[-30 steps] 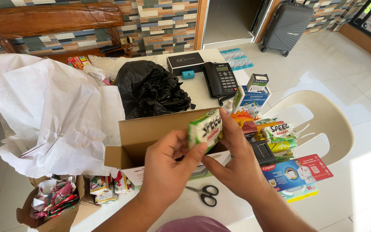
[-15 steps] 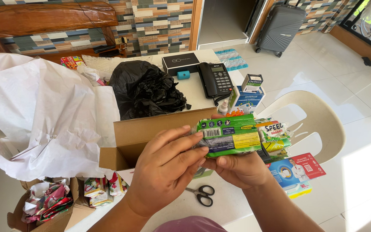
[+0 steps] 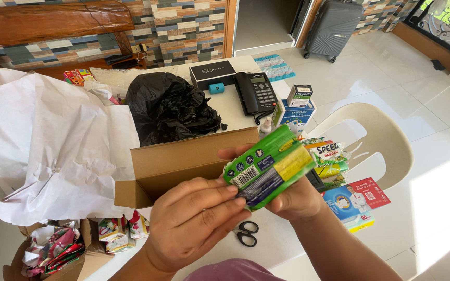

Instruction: The person unwraps festive wrapping paper from a boxed solar flood light using scissors and their hands, removes the paper, opens the product box, and takes out soap packages, peeling the plastic wrapper off one soap bar.

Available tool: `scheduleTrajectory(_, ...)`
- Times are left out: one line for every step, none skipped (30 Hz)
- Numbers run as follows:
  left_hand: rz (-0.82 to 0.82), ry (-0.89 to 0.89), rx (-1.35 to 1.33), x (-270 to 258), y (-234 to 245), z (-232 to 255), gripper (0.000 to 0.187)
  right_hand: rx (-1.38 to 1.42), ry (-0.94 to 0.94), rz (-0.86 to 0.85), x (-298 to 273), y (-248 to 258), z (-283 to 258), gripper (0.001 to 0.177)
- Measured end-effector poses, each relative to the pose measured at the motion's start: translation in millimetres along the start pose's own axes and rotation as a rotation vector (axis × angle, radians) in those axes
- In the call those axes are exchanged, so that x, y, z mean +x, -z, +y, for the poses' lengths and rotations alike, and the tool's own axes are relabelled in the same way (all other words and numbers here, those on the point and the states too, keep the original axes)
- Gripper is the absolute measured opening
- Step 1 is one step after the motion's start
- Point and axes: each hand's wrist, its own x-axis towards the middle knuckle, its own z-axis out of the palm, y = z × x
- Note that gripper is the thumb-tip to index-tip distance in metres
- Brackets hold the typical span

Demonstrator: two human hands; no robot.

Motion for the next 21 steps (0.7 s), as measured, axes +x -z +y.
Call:
scheduleTrajectory(-0.032, -0.023, -0.023, -0.9, 0.2, -0.6, 0.033, 0.047, -0.047, -0.013, 0.1, 0.2, -1.6, 0.091)
scheduleTrajectory(-0.064, -0.046, -0.047, -1.5, 0.2, -1.8, 0.035, 0.093, -0.094, -0.026, 0.8, 0.8, -2.1, 0.093)
scheduleTrajectory(-0.095, -0.069, -0.07, -2.4, 0.4, -2.2, 0.037, 0.119, -0.083, -0.042, 1.9, 1.7, -1.1, 0.093)
scheduleTrajectory(-0.118, -0.087, -0.051, -3.8, -0.9, -0.4, 0.036, 0.146, -0.072, -0.058, 2.9, 2.9, 0.7, 0.094)
scheduleTrajectory(-0.141, -0.105, -0.033, -5.2, -4.1, 2.6, 0.035, 0.173, -0.06, -0.073, 3.0, 4.4, 2.2, 0.095)
scheduleTrajectory(-0.165, -0.122, -0.014, -6.6, -7.2, 5.6, 0.033, 0.239, -0.118, -0.037, 2.1, 6.1, 2.6, 0.095)
scheduleTrajectory(-0.189, -0.121, -0.011, -7.8, -10.3, 8.3, 0.033, 0.305, -0.175, 0.0, 1.3, 8.1, 2.7, 0.096)
scheduleTrajectory(-0.213, -0.121, -0.007, -8.9, -13.1, 10.8, 0.033, 0.372, -0.233, 0.036, 0.7, 10.0, 3.1, 0.1)
scheduleTrajectory(-0.237, -0.12, -0.003, -10.0, -14.1, 11.9, 0.033, 0.396, -0.271, 0.076, 0.8, 12.4, 2.7, 0.095)
scheduleTrajectory(-0.267, -0.129, -0.034, -11.0, -12.7, 11.4, 0.033, 0.421, -0.307, 0.117, 1.9, 15.1, 1.9, 0.09)
scheduleTrajectory(-0.298, -0.137, -0.065, -12.0, -10.8, 10.4, 0.034, 0.446, -0.344, 0.157, 2.2, 16.8, 1.1, 0.086)
scheduleTrajectory(-0.327, -0.145, -0.099, -13.0, -9.0, 10.0, 0.034, 0.485, -0.406, 0.124, 1.8, 18.2, -0.8, 0.081)
scheduleTrajectory(-0.312, -0.174, -0.109, -14.0, -5.6, 9.2, 0.032, 0.524, -0.467, 0.091, 2.7, 20.6, -4.3, 0.075)
scheduleTrajectory(-0.298, -0.202, -0.12, -14.9, -0.7, 8.2, 0.031, 0.563, -0.528, 0.059, 3.9, 23.0, -7.9, 0.07)
scheduleTrajectory(-0.283, -0.23, -0.131, -15.2, 3.4, 7.4, 0.029, 0.523, -0.583, 0.046, 5.2, 25.3, -12.4, 0.069)
scheduleTrajectory(-0.226, -0.222, -0.071, -14.7, 6.6, 7.2, 0.031, 0.483, -0.636, 0.035, 6.0, 27.2, -18.1, 0.068)
scheduleTrajectory(-0.169, -0.214, -0.012, -13.4, 9.3, 7.1, 0.032, 0.442, -0.689, 0.023, 7.0, 28.3, -23.0, 0.067)
scheduleTrajectory(-0.112, -0.204, 0.048, -11.5, 10.9, 7.4, 0.033, 0.464, -0.706, 0.012, 8.2, 28.8, -26.4, 0.064)
scheduleTrajectory(-0.067, -0.111, 0.09, -8.8, 10.4, 8.0, 0.039, 0.485, -0.722, 0.0, 9.5, 28.9, -29.4, 0.061)
scheduleTrajectory(-0.02, -0.019, 0.132, -5.2, 8.7, 8.1, 0.047, 0.506, -0.739, -0.011, 11.3, 28.7, -31.9, 0.058)
scheduleTrajectory(0.026, 0.074, 0.174, -1.5, 8.5, 7.5, 0.056, 0.494, -0.773, 0.064, 12.1, 27.8, -34.7, 0.056)
